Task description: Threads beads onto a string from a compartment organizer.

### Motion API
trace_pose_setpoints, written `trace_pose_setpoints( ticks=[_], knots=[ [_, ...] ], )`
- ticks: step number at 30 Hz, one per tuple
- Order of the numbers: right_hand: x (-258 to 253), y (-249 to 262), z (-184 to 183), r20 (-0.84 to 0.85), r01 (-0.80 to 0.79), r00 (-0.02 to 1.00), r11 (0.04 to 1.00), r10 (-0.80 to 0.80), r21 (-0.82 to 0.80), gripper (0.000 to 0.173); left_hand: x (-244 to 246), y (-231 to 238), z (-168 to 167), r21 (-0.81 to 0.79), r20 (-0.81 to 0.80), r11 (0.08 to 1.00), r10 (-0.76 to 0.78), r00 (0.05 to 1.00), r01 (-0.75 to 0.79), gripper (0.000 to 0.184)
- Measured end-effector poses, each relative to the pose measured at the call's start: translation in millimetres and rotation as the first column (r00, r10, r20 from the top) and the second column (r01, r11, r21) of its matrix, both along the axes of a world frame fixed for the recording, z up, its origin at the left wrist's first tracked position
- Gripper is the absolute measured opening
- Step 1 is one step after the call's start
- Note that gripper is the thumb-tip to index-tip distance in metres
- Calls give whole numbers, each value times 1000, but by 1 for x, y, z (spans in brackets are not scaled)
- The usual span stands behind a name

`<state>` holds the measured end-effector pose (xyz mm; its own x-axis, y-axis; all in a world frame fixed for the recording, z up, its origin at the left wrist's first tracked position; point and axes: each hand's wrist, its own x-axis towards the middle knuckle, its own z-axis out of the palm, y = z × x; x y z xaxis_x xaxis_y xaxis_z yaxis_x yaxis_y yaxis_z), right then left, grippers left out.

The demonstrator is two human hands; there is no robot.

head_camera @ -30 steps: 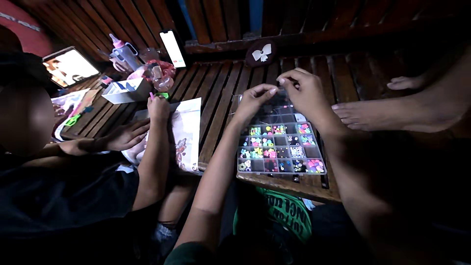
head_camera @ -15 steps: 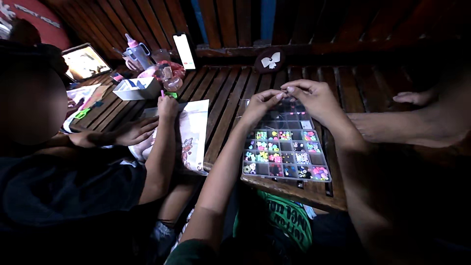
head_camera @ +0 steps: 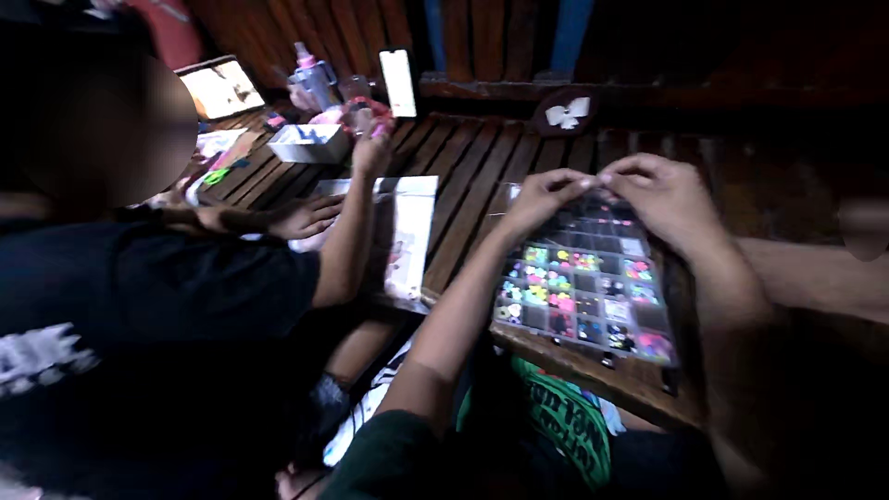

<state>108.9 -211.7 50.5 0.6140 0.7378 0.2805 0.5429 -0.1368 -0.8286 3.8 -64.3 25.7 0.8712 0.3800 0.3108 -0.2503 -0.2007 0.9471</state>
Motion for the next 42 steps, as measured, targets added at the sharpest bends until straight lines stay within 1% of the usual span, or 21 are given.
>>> trace_pose_setpoints(
  ticks=[2, 6, 8, 11, 15, 18, 22, 28, 32, 39, 42],
  knots=[
    [4, 2, -5, 15, -9, 1000, 1000, 9, -11, 29, -1, 0, 1, 16, -6, 1000, 21, 1000, -21, 16],
    [6, 7, -6, 11, -22, 1000, 998, 23, -60, 41, 1, 3, 3, 82, -82, 996, 30, 996, -23, 17],
    [7, 7, -9, 21, -23, 999, 999, 24, -41, 37, 2, 3, 4, 67, -91, 998, 16, 996, -10, 17],
    [11, 5, -11, 40, -17, 999, 1000, 17, 2, 26, 2, 4, 5, 36, -78, 999, -14, 997, 17, 18],
    [15, 3, -14, 52, 4, 999, 1000, -4, -3, 22, 2, 3, 4, 30, -70, 999, -21, 997, 23, 18],
    [16, 5, -15, 52, -2, 999, 1000, 3, -8, 24, 2, 2, 5, 21, -87, 999, -42, 995, 44, 18],
    [8, 4, -11, 91, -9, 996, 999, 13, -44, 22, 6, 1, 0, 63, -115, 993, -96, 989, 104, 19],
    [1, 8, -10, 78, 41, 996, 998, -38, -47, 24, 0, -5, 7, 30, -145, 996, -81, 986, 86, 20],
    [-4, 7, -5, 74, 75, 995, 996, -72, -38, 24, -3, -6, 13, -1, -121, 998, -68, 990, 68, 19],
    [-6, 8, -6, 117, 73, 991, 997, -70, -23, 23, -1, -4, 8, 2, -103, 997, -82, 991, 82, 19],
    [-6, 6, -4, 125, 69, 990, 997, -64, -35, 22, 3, -3, 6, -24, -83, 995, -103, 991, 101, 20]
  ],
)
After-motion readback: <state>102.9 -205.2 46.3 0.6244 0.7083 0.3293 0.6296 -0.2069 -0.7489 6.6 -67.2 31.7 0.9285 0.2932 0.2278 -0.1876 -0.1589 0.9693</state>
